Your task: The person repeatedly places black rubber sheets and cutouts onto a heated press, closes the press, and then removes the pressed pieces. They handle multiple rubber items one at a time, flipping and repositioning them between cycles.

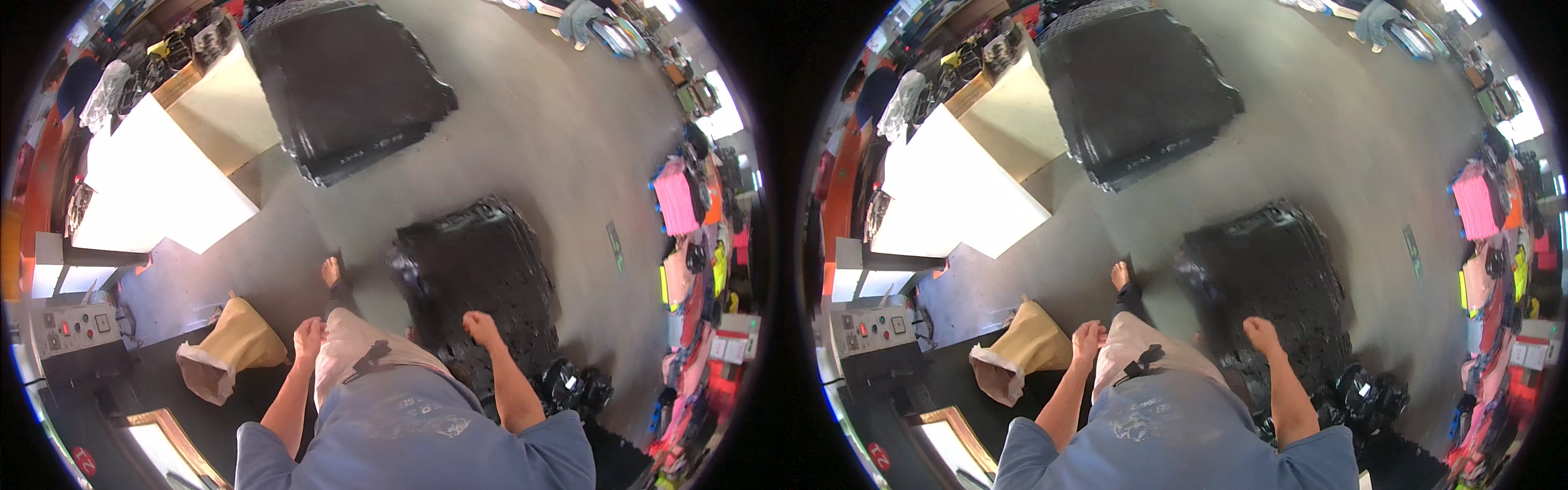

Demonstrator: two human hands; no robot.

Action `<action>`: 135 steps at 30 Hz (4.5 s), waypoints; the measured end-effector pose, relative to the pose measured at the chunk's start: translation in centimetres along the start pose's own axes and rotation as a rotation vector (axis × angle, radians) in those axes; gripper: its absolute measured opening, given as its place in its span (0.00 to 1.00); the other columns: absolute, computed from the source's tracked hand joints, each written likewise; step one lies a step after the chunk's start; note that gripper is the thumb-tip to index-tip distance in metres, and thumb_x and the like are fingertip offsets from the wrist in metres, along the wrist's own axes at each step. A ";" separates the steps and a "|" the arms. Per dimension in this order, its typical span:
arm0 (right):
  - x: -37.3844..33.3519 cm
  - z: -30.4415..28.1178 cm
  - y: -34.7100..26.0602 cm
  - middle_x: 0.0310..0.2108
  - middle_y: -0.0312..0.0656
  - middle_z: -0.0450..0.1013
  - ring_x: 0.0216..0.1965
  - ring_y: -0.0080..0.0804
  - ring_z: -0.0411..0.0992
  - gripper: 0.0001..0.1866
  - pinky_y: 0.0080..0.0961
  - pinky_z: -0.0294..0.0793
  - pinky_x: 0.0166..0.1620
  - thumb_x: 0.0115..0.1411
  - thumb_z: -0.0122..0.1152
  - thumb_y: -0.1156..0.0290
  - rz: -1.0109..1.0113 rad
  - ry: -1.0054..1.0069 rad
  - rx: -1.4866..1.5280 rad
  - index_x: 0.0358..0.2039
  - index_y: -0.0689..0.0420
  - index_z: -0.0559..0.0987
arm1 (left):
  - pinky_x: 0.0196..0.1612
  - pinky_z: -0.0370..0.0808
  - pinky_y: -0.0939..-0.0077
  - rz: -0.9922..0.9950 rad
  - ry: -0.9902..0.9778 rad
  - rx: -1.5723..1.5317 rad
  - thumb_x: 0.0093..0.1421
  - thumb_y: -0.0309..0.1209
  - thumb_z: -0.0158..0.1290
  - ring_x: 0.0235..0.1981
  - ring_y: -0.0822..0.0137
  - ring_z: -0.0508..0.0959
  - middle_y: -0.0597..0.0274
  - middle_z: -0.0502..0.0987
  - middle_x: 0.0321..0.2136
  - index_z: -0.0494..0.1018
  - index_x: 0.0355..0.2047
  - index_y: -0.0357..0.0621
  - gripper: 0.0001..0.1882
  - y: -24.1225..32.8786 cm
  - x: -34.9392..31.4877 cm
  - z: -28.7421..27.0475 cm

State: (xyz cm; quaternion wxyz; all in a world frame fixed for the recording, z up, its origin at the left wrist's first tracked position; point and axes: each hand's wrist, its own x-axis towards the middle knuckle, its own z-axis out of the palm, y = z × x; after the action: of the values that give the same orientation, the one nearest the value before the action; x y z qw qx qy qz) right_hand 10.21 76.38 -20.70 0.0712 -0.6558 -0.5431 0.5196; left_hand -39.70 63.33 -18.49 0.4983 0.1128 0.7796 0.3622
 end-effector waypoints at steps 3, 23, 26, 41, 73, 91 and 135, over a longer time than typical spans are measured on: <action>2.0 3.7 -3.7 0.25 0.30 0.76 0.28 0.20 0.72 0.16 0.26 0.72 0.33 0.70 0.60 0.60 0.006 -0.080 -0.085 0.33 0.59 0.84 | 0.35 0.85 0.74 0.073 0.004 0.046 0.74 0.38 0.55 0.33 0.70 0.85 0.57 0.86 0.39 0.80 0.54 0.36 0.18 6.8 9.4 -1.4; 62.3 -2.5 -56.2 0.36 0.41 0.82 0.35 0.26 0.80 0.11 0.25 0.78 0.40 0.72 0.65 0.69 -0.612 0.100 -0.022 0.49 0.62 0.83 | 0.70 0.69 0.55 0.607 0.378 0.416 0.72 0.45 0.56 0.67 0.43 0.72 0.37 0.76 0.62 0.72 0.64 0.33 0.30 54.0 60.2 9.6; 76.2 -0.5 -65.4 0.35 0.47 0.78 0.34 0.42 0.79 0.10 0.35 0.79 0.40 0.69 0.66 0.72 -0.840 0.116 -0.223 0.48 0.59 0.81 | 0.78 0.56 0.48 0.596 0.516 0.667 0.73 0.48 0.55 0.76 0.38 0.59 0.34 0.62 0.73 0.63 0.72 0.34 0.37 59.7 71.1 11.9; 117.0 8.1 -97.9 0.77 0.48 0.57 0.77 0.46 0.57 0.59 0.41 0.61 0.76 0.53 0.76 0.35 -0.708 -0.038 -0.975 0.74 0.63 0.66 | 0.78 0.44 0.35 0.411 0.589 0.811 0.63 0.53 0.62 0.79 0.30 0.45 0.29 0.46 0.77 0.50 0.78 0.36 0.54 63.1 77.1 14.1; 86.9 3.5 -77.5 0.29 0.48 0.80 0.37 0.51 0.81 0.12 0.46 0.82 0.43 0.56 0.72 0.64 -0.867 -0.765 -0.983 0.28 0.58 0.79 | 0.76 0.52 0.28 0.385 0.322 0.775 0.65 0.56 0.56 0.79 0.35 0.47 0.49 0.53 0.78 0.60 0.77 0.54 0.44 56.7 76.4 14.1; 52.6 -4.2 -65.0 0.26 0.54 0.77 0.33 0.59 0.78 0.17 0.51 0.78 0.39 0.62 0.66 0.61 -0.803 -0.954 -0.791 0.26 0.61 0.77 | 0.73 0.56 0.23 0.369 0.246 0.607 0.67 0.50 0.57 0.80 0.36 0.44 0.50 0.46 0.80 0.55 0.79 0.53 0.44 49.2 56.8 18.1; 8.7 -9.5 -27.2 0.31 0.48 0.78 0.35 0.49 0.79 0.11 0.43 0.78 0.38 0.59 0.59 0.63 0.148 -0.853 -0.990 0.34 0.54 0.84 | 0.80 0.39 0.40 0.747 0.432 1.082 0.70 0.65 0.48 0.81 0.41 0.42 0.39 0.45 0.80 0.50 0.79 0.39 0.52 50.8 67.4 14.8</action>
State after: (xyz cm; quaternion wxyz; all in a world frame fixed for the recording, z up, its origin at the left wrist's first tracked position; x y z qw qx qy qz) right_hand -1.04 98.60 -3.79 -0.4964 -0.3832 -0.6518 0.4264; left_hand -68.58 142.40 -34.58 0.0474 0.5319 0.8413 0.0840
